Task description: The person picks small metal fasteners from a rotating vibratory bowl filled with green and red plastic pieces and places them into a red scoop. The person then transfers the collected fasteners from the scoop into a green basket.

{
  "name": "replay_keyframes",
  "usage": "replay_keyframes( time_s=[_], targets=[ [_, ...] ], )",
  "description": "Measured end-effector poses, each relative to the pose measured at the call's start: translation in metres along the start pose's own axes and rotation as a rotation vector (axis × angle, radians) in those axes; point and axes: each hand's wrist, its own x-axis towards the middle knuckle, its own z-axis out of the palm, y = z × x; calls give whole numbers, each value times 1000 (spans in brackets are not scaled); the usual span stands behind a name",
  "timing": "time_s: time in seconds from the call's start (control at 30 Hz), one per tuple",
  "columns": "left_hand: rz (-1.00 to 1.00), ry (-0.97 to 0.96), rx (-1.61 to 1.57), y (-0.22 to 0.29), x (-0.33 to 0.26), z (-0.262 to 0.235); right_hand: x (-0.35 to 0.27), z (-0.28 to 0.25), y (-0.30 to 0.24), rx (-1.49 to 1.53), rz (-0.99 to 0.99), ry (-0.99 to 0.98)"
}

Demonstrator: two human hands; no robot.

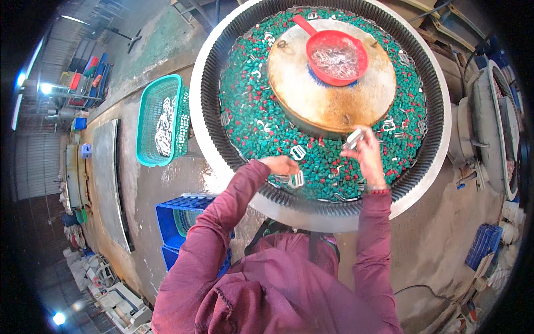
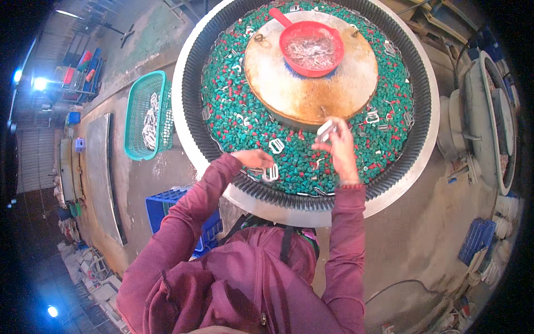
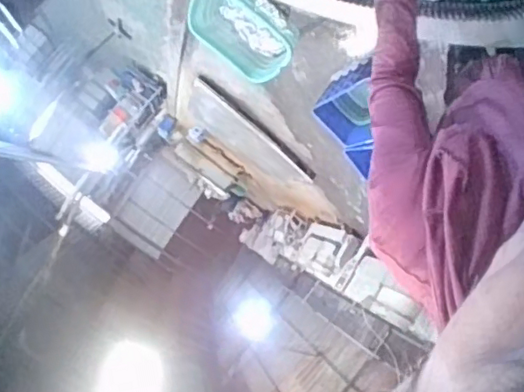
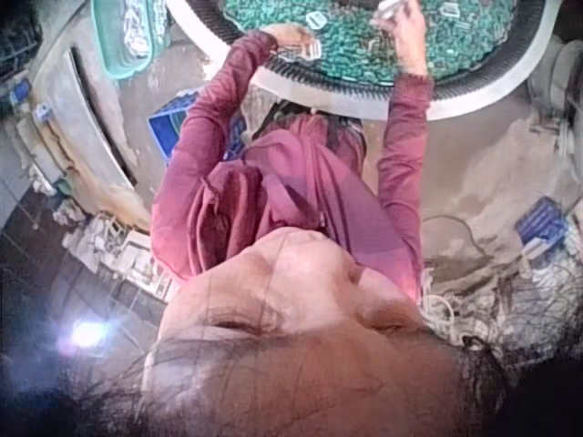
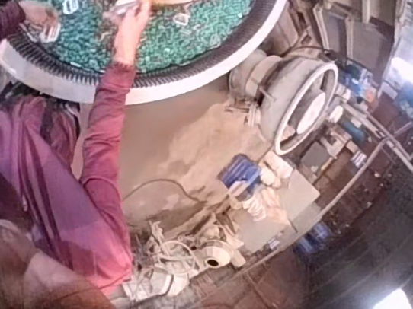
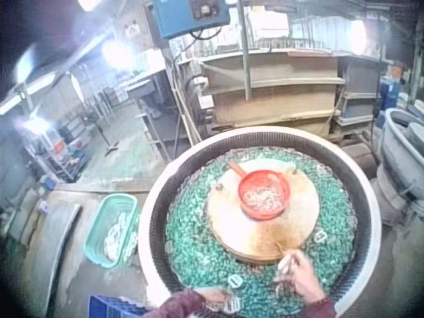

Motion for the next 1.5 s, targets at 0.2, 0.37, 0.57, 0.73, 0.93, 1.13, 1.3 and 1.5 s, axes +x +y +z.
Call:
replay_keyframes(
  time_s=[0.2, 0.37, 0.57, 0.73, 0.93, 1.13, 1.3, 1.5],
  targets=[
    [382, 393, -766, 121, -40, -94, 98, 34, -97, 69, -148, -61],
    [745, 697, -603, 176, 7, -174, 102, 57, -107, -185, -274, 207],
    [647, 1080, -236, 196, -47, -142, 42, -24, -33, -509, -111, 166],
    [238, 321, 560, 20, 30, -2, 12, -41, 73, -1155, 666, -346],
    [220, 483, 767, -27, 84, 131, -14, -49, 144, -1565, 323, -163],
    [232, 547, 347, -38, 43, 68, 25, -11, 153, -1721, 62, 39],
    [-268, 628, 506, -46, -13, 12, 24, 1, 195, -1694, -3, -40],
    [-537, 418, 904, -116, 18, 45, -25, 19, 173, -1867, 121, -242]
  ],
)
